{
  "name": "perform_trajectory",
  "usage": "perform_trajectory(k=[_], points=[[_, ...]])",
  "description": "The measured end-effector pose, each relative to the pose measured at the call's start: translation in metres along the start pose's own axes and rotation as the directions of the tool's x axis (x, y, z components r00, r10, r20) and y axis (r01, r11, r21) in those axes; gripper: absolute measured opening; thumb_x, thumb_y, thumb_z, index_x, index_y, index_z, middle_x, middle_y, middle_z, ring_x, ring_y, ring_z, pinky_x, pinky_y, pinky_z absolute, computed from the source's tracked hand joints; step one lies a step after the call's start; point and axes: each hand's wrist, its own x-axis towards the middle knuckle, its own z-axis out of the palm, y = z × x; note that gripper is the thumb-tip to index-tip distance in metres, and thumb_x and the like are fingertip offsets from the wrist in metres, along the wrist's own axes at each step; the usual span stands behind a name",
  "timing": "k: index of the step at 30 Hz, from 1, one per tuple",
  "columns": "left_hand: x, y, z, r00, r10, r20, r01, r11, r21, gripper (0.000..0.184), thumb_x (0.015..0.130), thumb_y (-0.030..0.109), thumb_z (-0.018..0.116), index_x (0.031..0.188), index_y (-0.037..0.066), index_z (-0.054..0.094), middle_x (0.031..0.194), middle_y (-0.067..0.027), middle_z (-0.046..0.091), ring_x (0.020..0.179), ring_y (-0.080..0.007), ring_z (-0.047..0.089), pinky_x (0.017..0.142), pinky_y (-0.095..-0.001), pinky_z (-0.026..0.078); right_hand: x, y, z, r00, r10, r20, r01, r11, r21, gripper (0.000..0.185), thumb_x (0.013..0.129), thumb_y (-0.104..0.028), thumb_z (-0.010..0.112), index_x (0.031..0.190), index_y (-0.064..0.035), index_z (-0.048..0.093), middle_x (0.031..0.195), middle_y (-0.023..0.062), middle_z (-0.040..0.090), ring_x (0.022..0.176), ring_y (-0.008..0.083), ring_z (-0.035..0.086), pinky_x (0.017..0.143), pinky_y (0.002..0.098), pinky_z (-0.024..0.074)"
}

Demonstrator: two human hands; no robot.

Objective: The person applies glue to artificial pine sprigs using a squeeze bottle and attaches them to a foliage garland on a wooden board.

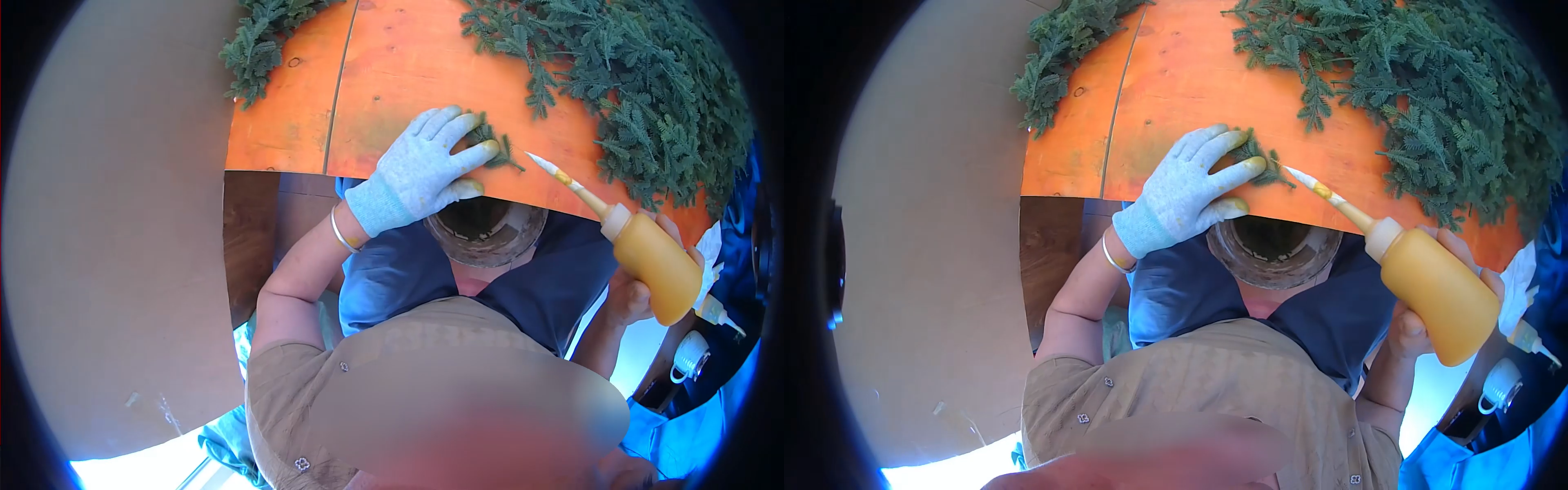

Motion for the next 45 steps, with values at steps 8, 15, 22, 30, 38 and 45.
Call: perform_trajectory(k=[8, 15, 22, 30, 38, 45], points=[[-0.003, 0.003, -0.004, 0.997, -0.024, 0.067, 0.02, 0.998, 0.065, 0.05, 0.082, 0.04, 0.062, 0.127, 0.019, 0.057, 0.136, -0.0226, 0.043, 0.122, -0.0433, 0.042, 0.105, -0.0545, 0.031, 0.008, 0.007, 0.018, 0.982, -0.031, 0.184, 0.01, 0.994, 0.111, 0.086, 0.076, -0.042, 0.077, 0.131, -0.0059, 0.022, 0.117, 0.0326, 0.055, 0.099, 0.0401, 0.063, 0.086, 0.0464, 0.0523], [-0.003, 0.0, -0.002, 0.998, -0.037, 0.043, 0.036, 0.999, 0.016, 0.05, 0.082, 0.042, 0.062, 0.127, 0.021, 0.057, 0.139, -0.022, 0.04, 0.123, -0.0432, 0.041, 0.106, -0.0554, 0.03, 0.014, 0.004, 0.037, 0.951, -0.093, 0.295, 0.065, 0.993, 0.103, 0.085, 0.075, -0.036, 0.081, 0.129, -0.007, 0.022, 0.118, 0.0333, 0.054, 0.102, 0.0396, 0.062, 0.088, 0.0448, 0.0516], [-0.003, 0.003, -0.004, 0.997, -0.045, 0.056, 0.042, 0.998, 0.055, 0.05, 0.081, 0.042, 0.062, 0.125, 0.018, 0.056, 0.138, -0.0222, 0.042, 0.122, -0.0424, 0.042, 0.105, -0.055, 0.029, 0.013, -0.001, 0.043, 0.938, -0.074, 0.34, 0.042, 0.994, 0.1, 0.084, 0.074, -0.029, 0.082, 0.128, -0.0071, 0.023, 0.118, 0.0337, 0.054, 0.103, 0.0386, 0.062, 0.088, 0.0432, 0.0507], [-0.005, 0.001, 0.0, 1.0, -0.008, -0.01, 0.009, 0.999, 0.052, 0.047, 0.08, 0.042, 0.064, 0.119, 0.016, 0.057, 0.135, -0.0219, 0.045, 0.121, -0.0414, 0.043, 0.105, -0.0545, 0.03, 0.015, -0.011, 0.029, 0.926, -0.077, 0.37, 0.064, 0.997, 0.048, 0.08, 0.075, -0.03, 0.08, 0.129, -0.0076, 0.026, 0.116, 0.0332, 0.055, 0.104, 0.04, 0.061, 0.089, 0.0462, 0.0501], [-0.002, 0.006, 0.004, 0.999, -0.035, -0.036, 0.039, 0.993, 0.109, 0.041, 0.079, 0.042, 0.066, 0.112, 0.019, 0.061, 0.131, -0.0189, 0.049, 0.119, -0.0377, 0.046, 0.105, -0.0538, 0.03, 0.013, -0.01, 0.014, 0.935, -0.083, 0.345, 0.06, 0.995, 0.078, 0.082, 0.074, -0.027, 0.082, 0.129, -0.0059, 0.024, 0.114, 0.0337, 0.056, 0.101, 0.038, 0.063, 0.087, 0.0438, 0.0517], [0.005, 0.012, 0.008, 0.994, -0.077, -0.08, 0.088, 0.986, 0.144, 0.032, 0.075, 0.033, 0.072, 0.102, 0.018, 0.064, 0.122, -0.0153, 0.054, 0.114, -0.034, 0.049, 0.103, -0.052, 0.031, 0.006, -0.006, -0.002, 0.952, -0.047, 0.302, 0.028, 0.997, 0.067, 0.082, 0.074, -0.028, 0.082, 0.128, -0.0053, 0.025, 0.115, 0.0332, 0.056, 0.102, 0.0382, 0.062, 0.088, 0.044, 0.0517]])
